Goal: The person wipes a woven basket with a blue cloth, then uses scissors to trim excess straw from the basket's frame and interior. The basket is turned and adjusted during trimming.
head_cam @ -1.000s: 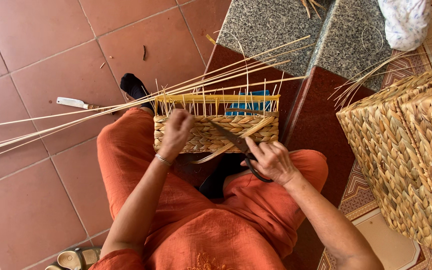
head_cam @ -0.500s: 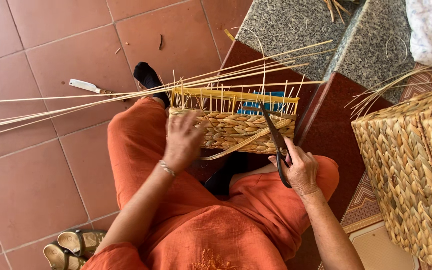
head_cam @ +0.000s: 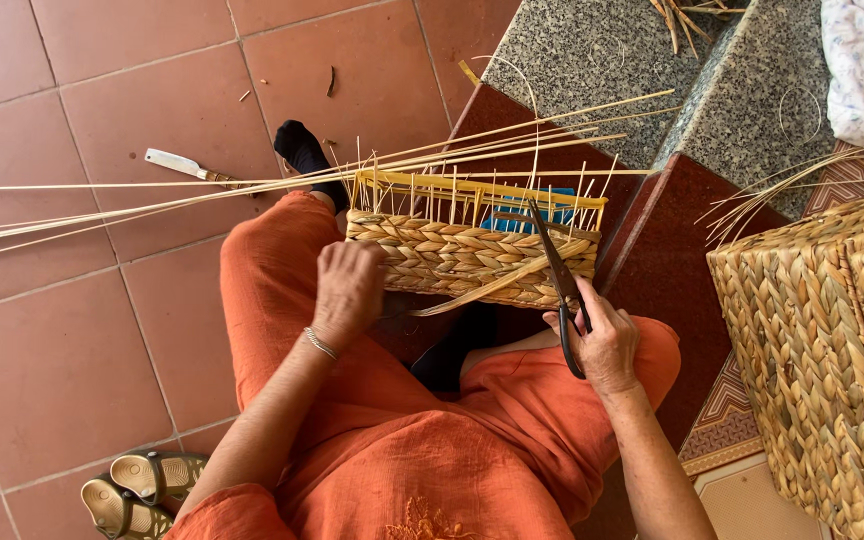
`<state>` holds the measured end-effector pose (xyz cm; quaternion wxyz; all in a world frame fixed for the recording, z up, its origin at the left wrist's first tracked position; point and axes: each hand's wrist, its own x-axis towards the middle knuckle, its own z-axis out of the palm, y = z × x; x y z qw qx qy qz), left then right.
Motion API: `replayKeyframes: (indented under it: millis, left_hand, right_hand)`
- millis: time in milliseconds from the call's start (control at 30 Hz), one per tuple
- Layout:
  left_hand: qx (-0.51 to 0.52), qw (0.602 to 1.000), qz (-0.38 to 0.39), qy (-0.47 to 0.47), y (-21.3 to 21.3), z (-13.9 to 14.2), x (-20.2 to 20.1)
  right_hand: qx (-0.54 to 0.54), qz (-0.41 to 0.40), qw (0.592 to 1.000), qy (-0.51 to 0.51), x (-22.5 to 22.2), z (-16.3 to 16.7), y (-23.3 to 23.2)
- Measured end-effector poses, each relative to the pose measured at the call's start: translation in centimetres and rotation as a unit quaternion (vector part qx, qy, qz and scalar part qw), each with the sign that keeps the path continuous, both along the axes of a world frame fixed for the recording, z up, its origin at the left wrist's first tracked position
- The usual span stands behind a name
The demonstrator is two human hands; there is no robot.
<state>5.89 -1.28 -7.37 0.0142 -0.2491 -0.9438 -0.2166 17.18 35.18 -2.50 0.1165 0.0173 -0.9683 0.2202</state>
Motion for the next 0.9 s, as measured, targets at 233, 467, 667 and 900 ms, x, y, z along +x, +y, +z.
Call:
replayKeyframes:
  millis: [233, 467, 667, 900]
  left_hand:
    - [-0.034, 0.99, -0.008, 0.134, 0.2, 2.3, -3.2]
    - [-0.003, 0.999, 0.009, 0.049, -0.4, 3.2, -5.0]
    - [0.169, 0.985, 0.041, 0.014, -2.5, 3.5, -2.6]
    - [0.245, 0.967, 0.071, -0.029, -2.7, 4.2, -1.3]
  right_hand:
    - [-0.408, -0.021, 0.897, -0.166, 3.3, 0.6, -4.1]
    - [-0.671, 0.097, 0.631, -0.376, 4.9, 3.1, -9.9]
    - [-0.62, 0.091, 0.653, -0.425, 3.0, 2.8, -13.8]
    - [-0.584, 0.058, 0.704, -0.4, 0.4, 2.6, -16.7]
